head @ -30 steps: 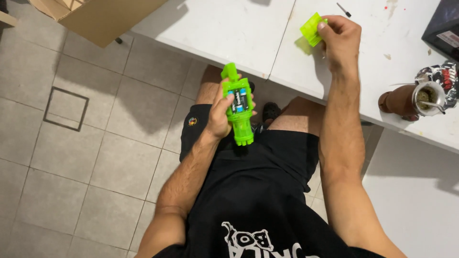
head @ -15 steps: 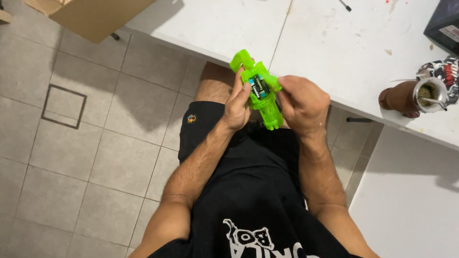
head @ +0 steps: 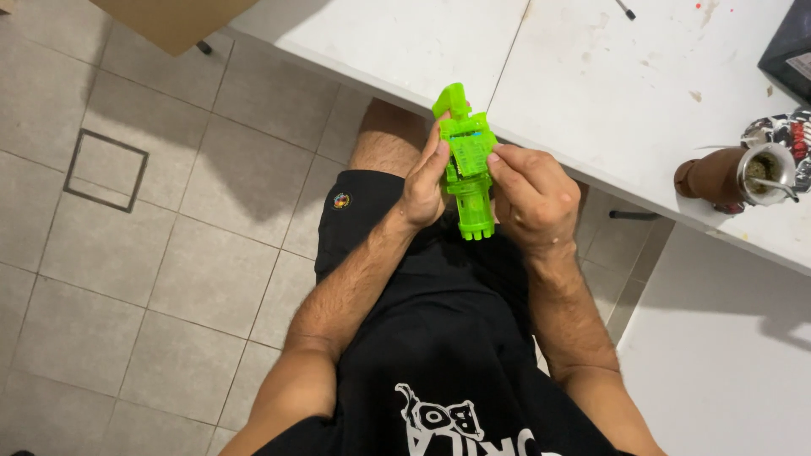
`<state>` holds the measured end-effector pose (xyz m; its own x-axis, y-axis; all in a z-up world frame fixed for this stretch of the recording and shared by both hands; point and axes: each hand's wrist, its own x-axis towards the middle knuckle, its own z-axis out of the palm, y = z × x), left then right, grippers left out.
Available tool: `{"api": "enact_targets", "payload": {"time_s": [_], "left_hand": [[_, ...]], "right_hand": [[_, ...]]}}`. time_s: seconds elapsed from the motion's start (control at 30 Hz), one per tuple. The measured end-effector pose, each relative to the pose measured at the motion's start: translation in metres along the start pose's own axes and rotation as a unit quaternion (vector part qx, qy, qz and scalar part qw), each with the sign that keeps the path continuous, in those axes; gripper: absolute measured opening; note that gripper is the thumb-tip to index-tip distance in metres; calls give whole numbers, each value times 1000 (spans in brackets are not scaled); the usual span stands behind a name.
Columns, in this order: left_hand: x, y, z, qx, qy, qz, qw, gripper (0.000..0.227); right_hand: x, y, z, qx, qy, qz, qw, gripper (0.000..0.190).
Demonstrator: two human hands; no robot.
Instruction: A person uses a small screwdriver to open a green plastic toy gun, inspects the internal components, and then reassembles it until it lights up.
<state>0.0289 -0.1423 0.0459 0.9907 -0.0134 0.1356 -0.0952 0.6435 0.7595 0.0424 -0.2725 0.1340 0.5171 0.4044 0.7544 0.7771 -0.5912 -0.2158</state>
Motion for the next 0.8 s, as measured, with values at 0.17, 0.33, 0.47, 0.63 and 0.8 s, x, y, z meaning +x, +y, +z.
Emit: {"api": "enact_targets", "payload": {"time_s": [0.17,0.33,0.47,0.63,0.8], "left_hand": [[-1,-25,-21,-86,-28,-1,996,60],[5,-30,-31,-94,-51,15,994,60],[8,-30,-31,-101,-53,24,993,58],[3,-21,-21,-100,-38,20,994,59],[-2,-16,-15,-94,-43,13,995,58]], "right_hand": [[4,-5,2,1,-18,-3,1000,11],[4,-6,4,2,-6,-14,1000,11],[3,-3,6,7,2,-17,1000,12],[-3,2,2,47,8,34,998,9],[-5,12,-5,162,-23,176,971,33]]}}
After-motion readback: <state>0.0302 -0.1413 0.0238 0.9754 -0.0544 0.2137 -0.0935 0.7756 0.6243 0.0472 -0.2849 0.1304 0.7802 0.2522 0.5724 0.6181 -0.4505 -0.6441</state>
